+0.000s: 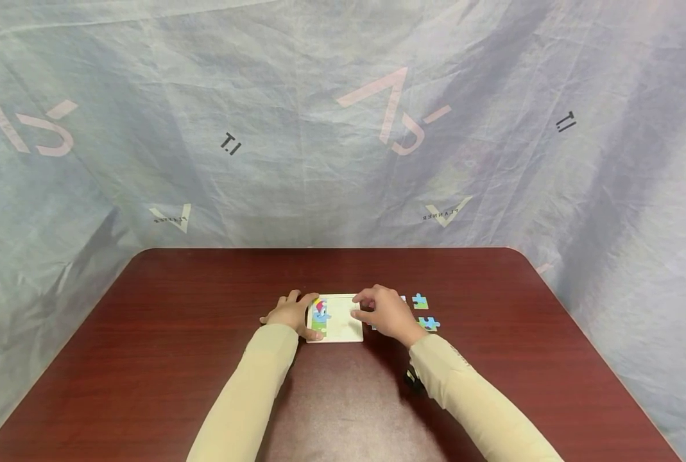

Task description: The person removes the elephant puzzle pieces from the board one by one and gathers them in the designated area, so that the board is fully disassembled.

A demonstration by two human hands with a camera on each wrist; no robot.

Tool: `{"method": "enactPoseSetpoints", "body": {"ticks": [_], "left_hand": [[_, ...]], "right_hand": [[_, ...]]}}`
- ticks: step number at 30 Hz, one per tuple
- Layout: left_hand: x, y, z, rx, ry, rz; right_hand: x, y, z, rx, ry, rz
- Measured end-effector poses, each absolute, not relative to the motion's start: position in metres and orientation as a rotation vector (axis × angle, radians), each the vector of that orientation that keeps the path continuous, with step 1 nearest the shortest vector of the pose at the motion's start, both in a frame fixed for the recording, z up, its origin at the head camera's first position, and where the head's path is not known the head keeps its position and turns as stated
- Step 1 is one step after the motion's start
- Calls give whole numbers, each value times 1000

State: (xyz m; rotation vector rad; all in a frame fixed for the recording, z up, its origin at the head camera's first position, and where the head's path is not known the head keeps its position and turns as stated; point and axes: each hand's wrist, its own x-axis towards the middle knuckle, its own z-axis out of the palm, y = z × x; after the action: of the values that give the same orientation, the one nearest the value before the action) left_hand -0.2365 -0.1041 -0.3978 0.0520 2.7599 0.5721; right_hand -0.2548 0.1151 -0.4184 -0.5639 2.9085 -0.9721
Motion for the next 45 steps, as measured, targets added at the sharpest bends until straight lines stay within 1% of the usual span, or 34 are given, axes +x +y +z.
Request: {"method": "enactPoseSetpoints", "body": {"ticks": [16,23,35,45], "left_hand": [[-242,-102,-403,41,2769,539],[-238,-102,-397,43,2774,526],[-234,-102,-395,43,2776,524],[-239,-103,-399,34,2759,527]], "right_hand": [[-265,82,-421,-566,2934,-868],[-269,71,-422,-555,2919,-782],[-273,58,-427,-616,2961,-643],[-275,52,-432,-629,3004,-577]]}}
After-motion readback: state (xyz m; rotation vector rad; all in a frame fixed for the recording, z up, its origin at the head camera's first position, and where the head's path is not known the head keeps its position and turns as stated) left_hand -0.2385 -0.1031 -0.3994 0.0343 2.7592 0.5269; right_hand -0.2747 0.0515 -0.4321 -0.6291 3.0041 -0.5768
